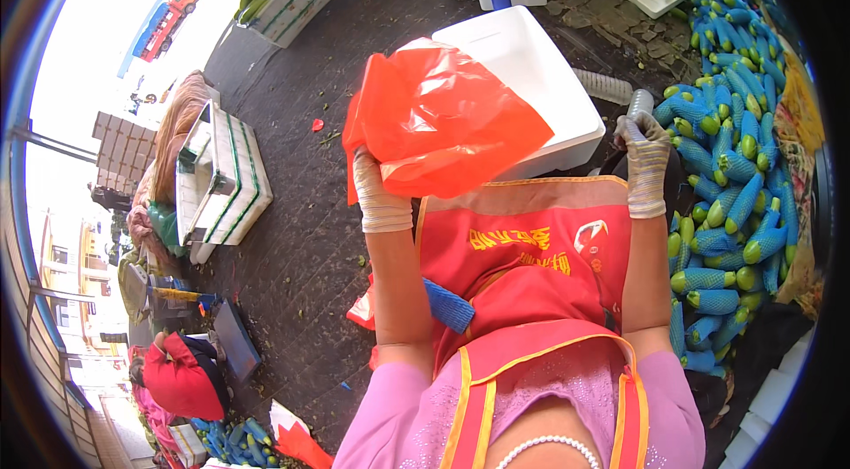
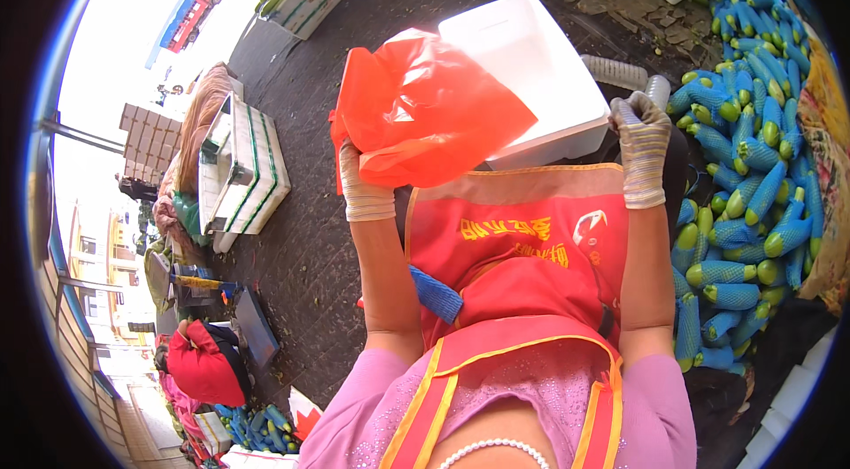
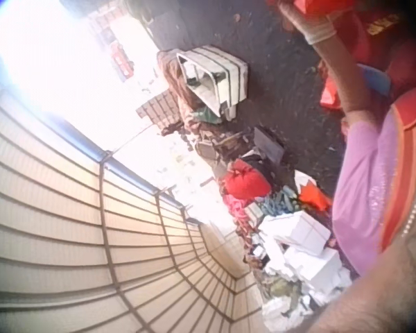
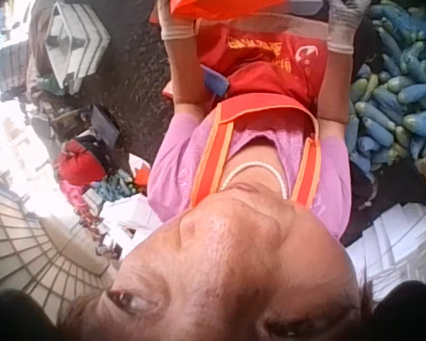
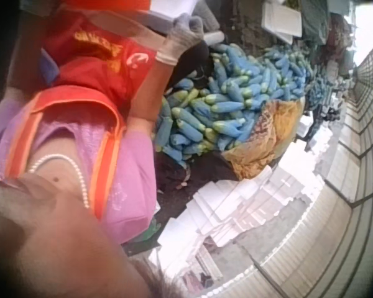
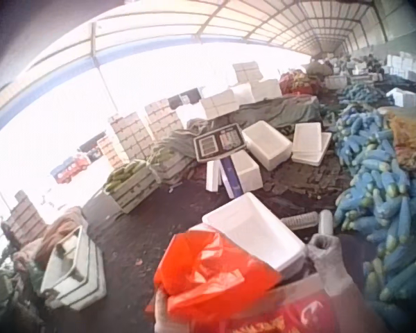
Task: The person sits on the floor and packs green produce wrapped in blue foam nets into a white styrofoam box. They place a red plastic bag and a cardboard divider inside, then seal the box with yellow tape using a handheld tape dispenser.
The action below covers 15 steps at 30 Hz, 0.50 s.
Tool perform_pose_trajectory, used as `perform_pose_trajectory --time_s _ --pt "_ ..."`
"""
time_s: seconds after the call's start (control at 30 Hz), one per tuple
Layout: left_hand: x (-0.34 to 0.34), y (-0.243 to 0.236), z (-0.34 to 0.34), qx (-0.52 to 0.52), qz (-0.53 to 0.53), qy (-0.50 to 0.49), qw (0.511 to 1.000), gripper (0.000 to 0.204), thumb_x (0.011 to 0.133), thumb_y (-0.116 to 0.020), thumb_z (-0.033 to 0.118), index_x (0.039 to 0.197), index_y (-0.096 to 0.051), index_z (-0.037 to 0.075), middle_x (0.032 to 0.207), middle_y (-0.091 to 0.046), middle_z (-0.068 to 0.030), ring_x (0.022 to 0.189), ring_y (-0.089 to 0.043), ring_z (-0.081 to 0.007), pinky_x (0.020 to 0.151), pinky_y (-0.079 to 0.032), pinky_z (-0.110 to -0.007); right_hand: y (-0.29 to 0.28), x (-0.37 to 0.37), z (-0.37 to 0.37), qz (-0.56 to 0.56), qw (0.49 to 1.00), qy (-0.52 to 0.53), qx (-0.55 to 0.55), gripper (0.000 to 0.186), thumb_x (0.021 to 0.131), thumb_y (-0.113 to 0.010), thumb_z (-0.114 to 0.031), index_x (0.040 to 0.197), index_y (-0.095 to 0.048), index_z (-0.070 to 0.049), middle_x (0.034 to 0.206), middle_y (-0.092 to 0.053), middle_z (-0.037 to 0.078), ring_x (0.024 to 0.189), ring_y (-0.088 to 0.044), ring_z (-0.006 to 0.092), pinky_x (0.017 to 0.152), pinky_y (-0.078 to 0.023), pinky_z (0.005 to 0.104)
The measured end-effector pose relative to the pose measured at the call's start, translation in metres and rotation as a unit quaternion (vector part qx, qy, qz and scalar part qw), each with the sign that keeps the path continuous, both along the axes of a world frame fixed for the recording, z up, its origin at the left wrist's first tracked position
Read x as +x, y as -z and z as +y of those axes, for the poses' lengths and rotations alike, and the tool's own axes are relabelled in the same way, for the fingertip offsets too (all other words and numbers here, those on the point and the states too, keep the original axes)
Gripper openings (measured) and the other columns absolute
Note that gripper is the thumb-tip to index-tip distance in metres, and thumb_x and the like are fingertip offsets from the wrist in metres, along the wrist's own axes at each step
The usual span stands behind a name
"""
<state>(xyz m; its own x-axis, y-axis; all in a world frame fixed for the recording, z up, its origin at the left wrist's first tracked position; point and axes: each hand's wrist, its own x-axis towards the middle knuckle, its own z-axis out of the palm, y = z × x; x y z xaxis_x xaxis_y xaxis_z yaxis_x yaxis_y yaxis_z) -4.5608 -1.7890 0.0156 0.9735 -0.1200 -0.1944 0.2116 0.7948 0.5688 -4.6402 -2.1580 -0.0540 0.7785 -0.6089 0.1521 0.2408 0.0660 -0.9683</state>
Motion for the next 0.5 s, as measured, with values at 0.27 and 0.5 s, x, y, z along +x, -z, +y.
perform_pose_trajectory --time_s 0.27,0.5 --pt "-0.044 0.003 -0.104 0.260 -0.232 -0.038 0.936 0.019 0.098 -0.059 -0.001 0.117 -0.065 -0.002 0.103 -0.069 -0.0014 0.091 -0.062 -0.0107 0.083 -0.050 -0.026 -0.070 -0.001 0.126 -0.080 0.942 -0.319 -0.068 0.076 0.083 -0.086 -0.039 0.141 -0.051 -0.005 0.127 -0.060 0.005 0.114 -0.057 0.0127 0.094 -0.049 0.0311" --pt "-0.051 -0.029 -0.065 -0.028 -0.116 0.091 0.989 0.027 0.098 -0.068 0.019 0.122 -0.063 0.008 0.114 -0.068 -0.0035 0.100 -0.065 -0.0154 0.092 -0.055 -0.034 -0.062 -0.001 0.093 0.015 0.970 -0.183 -0.163 0.013 0.092 -0.068 -0.003 0.081 -0.061 -0.003 0.071 -0.056 -0.003 0.064 -0.048 0.0035 0.060 -0.041 0.0229"
